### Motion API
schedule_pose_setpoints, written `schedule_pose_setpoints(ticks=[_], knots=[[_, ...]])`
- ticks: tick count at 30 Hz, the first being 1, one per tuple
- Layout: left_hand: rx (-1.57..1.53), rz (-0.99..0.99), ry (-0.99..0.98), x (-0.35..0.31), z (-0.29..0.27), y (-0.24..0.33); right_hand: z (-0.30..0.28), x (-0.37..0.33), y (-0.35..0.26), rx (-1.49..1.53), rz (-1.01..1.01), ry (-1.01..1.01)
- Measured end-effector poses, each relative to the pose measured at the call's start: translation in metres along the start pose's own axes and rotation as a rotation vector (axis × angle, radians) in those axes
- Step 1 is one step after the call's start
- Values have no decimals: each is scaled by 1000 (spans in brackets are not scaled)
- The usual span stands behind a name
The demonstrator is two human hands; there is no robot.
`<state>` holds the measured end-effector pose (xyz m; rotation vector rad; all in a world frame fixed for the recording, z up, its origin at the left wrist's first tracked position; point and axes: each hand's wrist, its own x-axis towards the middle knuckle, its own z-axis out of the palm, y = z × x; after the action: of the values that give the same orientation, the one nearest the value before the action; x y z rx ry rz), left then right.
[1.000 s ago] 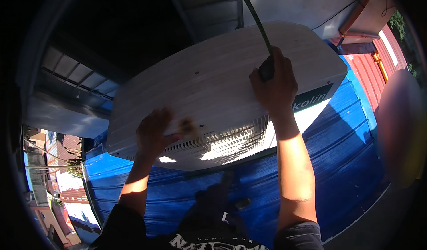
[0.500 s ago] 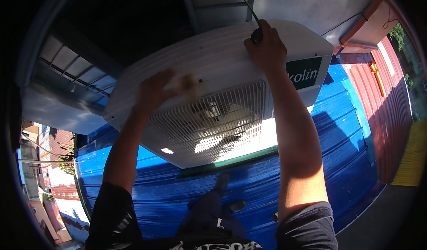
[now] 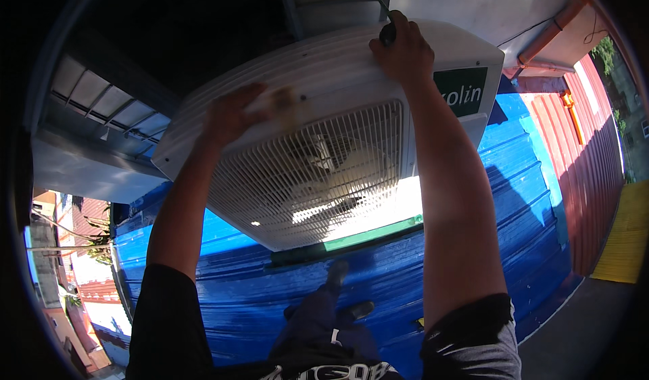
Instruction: The person retrieves a coiled white cable and places it on a window sill, then moves a plastic chair and climbs onto a blue corrugated roof. They use a tape measure to measure distances on the roof and around an air conditioning unit, adjusting the tape and repositioning as needed.
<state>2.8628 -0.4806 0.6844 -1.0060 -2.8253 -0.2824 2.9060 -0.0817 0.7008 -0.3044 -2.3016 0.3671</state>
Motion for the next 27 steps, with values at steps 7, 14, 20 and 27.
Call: schedule_pose_setpoints(ticks=[7,14,20,27], knots=[[-18,-15,-10,4,-3,0,3,1,2,10,20,9],[-30,-38,-23,12,1,-5,15,7,9,6,4,-8],[-39,-51,-36,12,6,-8,18,7,12,13,43,-36],[-24,-75,-37,10,3,-6,-13,11,10,384,327,-255]])
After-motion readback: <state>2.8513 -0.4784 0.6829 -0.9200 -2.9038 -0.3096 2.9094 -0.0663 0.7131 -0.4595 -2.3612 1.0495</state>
